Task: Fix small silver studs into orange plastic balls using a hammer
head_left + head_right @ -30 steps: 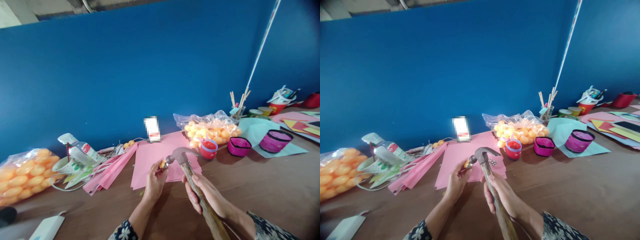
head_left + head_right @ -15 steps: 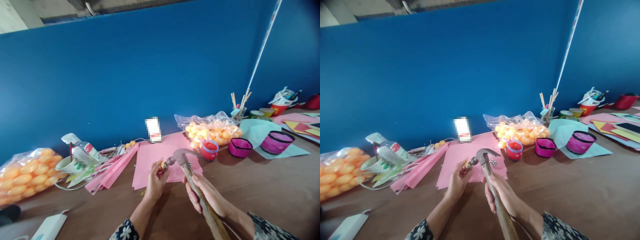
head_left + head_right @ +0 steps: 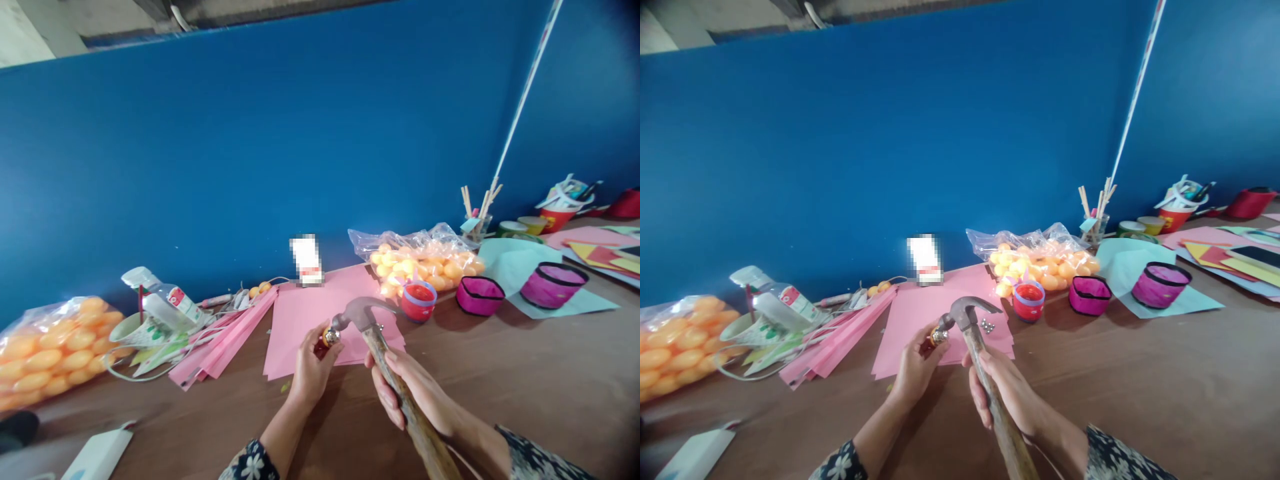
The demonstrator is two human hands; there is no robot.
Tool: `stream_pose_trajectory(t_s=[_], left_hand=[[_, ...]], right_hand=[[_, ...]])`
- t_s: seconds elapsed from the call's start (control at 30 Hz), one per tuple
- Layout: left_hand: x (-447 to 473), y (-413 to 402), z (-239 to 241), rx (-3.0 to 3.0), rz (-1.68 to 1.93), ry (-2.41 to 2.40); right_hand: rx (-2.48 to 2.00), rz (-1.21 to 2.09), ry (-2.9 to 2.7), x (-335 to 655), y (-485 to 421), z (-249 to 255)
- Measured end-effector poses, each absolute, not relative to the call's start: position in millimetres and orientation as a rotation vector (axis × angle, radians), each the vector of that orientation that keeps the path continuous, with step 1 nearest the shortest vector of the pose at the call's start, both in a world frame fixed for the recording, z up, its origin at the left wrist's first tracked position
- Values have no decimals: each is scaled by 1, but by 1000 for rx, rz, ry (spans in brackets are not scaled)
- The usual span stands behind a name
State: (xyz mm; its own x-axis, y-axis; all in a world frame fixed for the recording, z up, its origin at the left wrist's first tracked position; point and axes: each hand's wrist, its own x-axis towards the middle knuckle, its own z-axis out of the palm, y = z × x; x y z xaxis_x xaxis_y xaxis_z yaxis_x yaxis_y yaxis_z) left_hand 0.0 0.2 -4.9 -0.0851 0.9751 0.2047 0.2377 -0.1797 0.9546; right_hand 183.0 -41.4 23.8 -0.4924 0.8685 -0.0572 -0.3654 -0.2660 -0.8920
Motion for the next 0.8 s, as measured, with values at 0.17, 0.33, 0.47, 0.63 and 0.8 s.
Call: stream_pose_trajectory(t_s=[0.17, 0.33, 0.47, 0.63, 0.8], left_hand=[[0, 2, -6, 1434, 1339, 1342], [0, 3, -9, 1356, 1331, 1253], [-1, 4, -10, 1311, 1348, 1306], [1, 2, -5, 1233, 1351, 1303], [1, 1, -1, 1265, 1330, 1295]], right_hand=[[-755, 1894, -1105, 183, -43, 25], [-774, 1901, -1102, 183, -43, 24], [-755, 1876, -1079, 184, -43, 26], [-739, 1877, -1084, 182, -43, 24], [-725, 1898, -1089, 183, -42, 22]])
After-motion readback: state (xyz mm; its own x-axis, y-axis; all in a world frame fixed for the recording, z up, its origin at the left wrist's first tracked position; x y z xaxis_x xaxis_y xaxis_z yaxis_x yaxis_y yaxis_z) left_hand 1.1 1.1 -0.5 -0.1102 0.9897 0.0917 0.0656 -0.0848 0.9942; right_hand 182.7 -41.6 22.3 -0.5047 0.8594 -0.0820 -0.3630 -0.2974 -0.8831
